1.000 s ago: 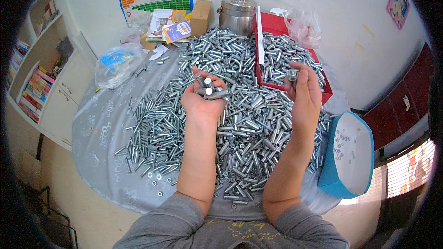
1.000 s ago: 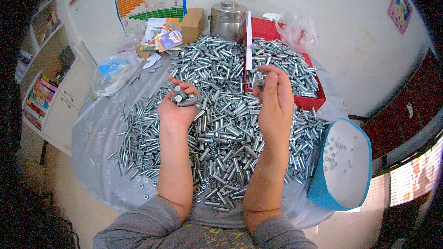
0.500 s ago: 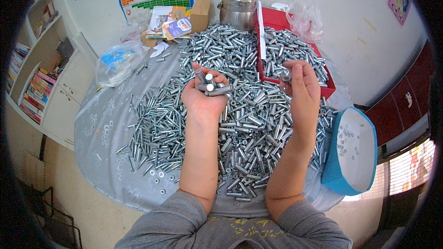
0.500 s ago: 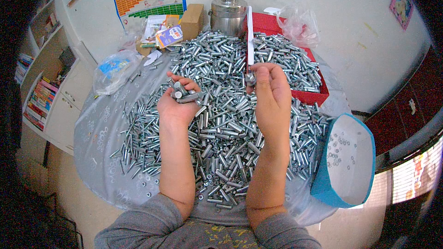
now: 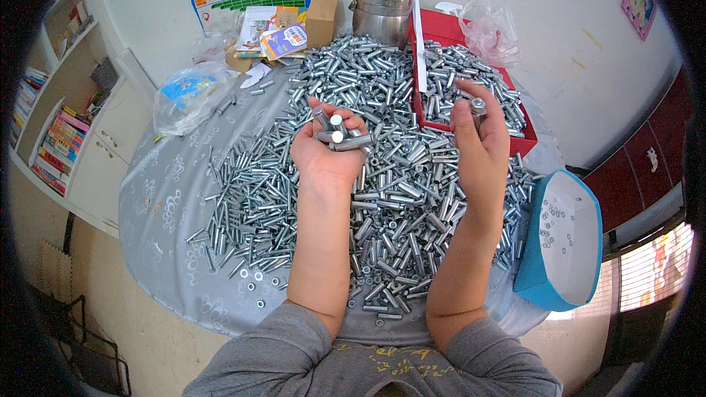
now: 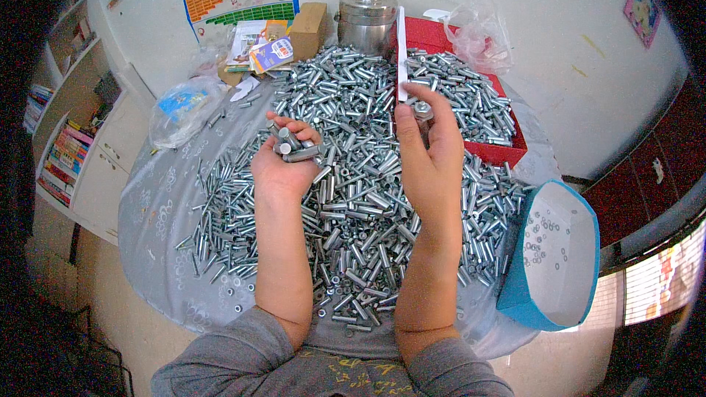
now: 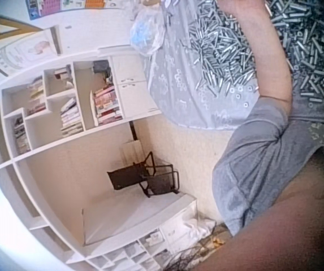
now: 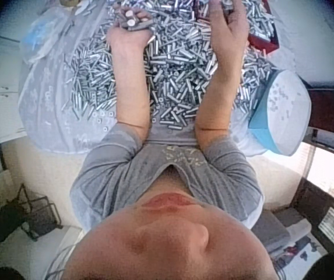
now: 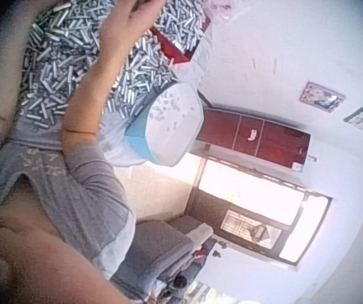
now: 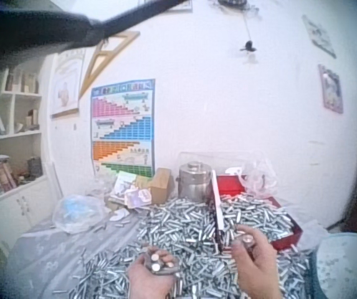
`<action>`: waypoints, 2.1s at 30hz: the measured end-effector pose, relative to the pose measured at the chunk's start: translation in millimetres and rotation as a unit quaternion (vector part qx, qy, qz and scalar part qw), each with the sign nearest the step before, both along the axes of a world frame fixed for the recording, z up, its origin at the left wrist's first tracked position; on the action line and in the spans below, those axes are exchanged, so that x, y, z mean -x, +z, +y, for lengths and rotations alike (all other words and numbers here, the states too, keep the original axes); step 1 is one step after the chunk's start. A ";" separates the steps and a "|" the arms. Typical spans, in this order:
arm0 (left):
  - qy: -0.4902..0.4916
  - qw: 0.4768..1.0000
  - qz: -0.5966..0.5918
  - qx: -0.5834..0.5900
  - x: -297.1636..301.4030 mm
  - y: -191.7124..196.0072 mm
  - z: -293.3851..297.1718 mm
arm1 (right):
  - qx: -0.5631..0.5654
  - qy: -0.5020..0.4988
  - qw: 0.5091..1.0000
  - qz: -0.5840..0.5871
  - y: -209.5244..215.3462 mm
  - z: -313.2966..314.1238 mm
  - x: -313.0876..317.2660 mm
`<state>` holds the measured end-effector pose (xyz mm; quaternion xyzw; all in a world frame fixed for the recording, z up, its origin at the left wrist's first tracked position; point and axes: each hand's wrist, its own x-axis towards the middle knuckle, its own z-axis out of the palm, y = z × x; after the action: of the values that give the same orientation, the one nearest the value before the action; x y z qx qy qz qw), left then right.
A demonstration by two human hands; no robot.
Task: The person repeatedly picks up cylindrical metal fasteners from a large pile on a table and inserts them into a red tray. The person handles the fasteners one at a time, transferring them from the table to the tray throughout the clip.
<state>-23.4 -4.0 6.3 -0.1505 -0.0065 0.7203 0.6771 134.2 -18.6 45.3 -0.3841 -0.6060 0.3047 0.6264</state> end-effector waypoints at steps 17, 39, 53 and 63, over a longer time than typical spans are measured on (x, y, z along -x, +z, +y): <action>0.003 1.000 0.003 -0.004 0.3 1.4 -2.6 | 0.047 0.062 0.996 0.046 -2.7 7.4 -1.5; 0.008 1.000 0.000 -0.002 2.3 1.8 -2.4 | 0.051 0.005 0.998 0.029 -10.5 14.1 -0.4; 0.014 1.000 0.006 -0.004 1.4 2.2 -3.2 | 0.003 -0.034 0.998 0.049 -14.1 18.5 7.5; 0.013 1.000 0.007 -0.010 1.2 4.2 -5.1 | 0.028 -0.020 0.999 0.037 -17.6 22.3 5.2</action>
<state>-24.6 -9.1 10.5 -0.1386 -0.0103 0.7298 0.6694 129.0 3.8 27.7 -0.4020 -0.5660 0.3232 0.6431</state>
